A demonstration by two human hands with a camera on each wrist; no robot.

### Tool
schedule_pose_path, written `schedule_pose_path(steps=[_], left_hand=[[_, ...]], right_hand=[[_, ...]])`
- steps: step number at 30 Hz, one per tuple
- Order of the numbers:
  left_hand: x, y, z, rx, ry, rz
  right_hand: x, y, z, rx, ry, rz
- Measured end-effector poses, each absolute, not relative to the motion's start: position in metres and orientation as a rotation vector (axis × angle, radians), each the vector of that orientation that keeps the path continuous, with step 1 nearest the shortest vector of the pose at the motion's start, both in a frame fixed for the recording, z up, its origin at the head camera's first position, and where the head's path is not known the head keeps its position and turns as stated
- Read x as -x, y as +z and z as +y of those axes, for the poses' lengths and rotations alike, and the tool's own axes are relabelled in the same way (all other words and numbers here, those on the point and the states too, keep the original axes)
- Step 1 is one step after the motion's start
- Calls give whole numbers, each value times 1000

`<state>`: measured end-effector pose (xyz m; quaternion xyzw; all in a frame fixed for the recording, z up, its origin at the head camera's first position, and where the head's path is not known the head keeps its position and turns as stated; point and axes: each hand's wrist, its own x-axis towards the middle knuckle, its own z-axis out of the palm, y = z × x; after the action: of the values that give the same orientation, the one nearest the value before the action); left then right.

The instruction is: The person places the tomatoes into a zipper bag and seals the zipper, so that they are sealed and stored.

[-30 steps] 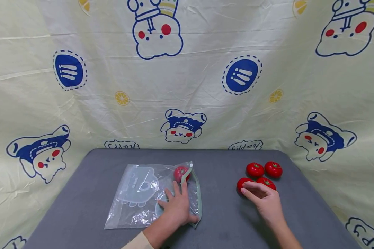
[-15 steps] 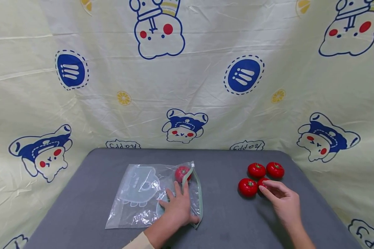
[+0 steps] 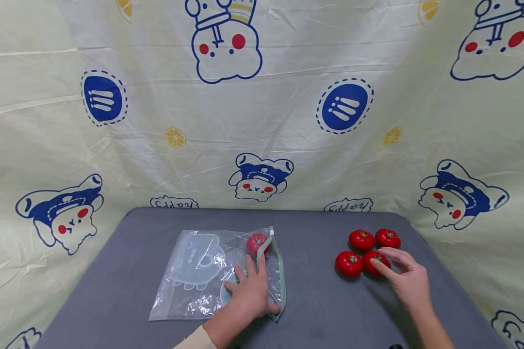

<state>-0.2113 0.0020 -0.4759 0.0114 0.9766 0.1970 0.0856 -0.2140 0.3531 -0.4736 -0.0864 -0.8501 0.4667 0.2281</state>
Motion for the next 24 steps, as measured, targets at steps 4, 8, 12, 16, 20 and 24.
schedule_pose_path(steps=[4, 8, 12, 16, 20, 24], left_hand=[[211, -476, 2, -36, 597, 2908], [211, -476, 2, -41, 598, 2910], [211, -475, 2, -39, 595, 2908], [210, -475, 2, -37, 596, 2908], [210, -476, 2, -36, 598, 2912], [211, -476, 2, -36, 603, 2908]], right_hand=[[216, -472, 361, 258, 1247, -2431], [220, -472, 367, 276, 1214, -2510], [224, -473, 373, 287, 1247, -2594], [229, -475, 380, 291, 1349, -2691], [235, -479, 386, 280, 1448, -2766], [237, -481, 388, 273, 1502, -2792]])
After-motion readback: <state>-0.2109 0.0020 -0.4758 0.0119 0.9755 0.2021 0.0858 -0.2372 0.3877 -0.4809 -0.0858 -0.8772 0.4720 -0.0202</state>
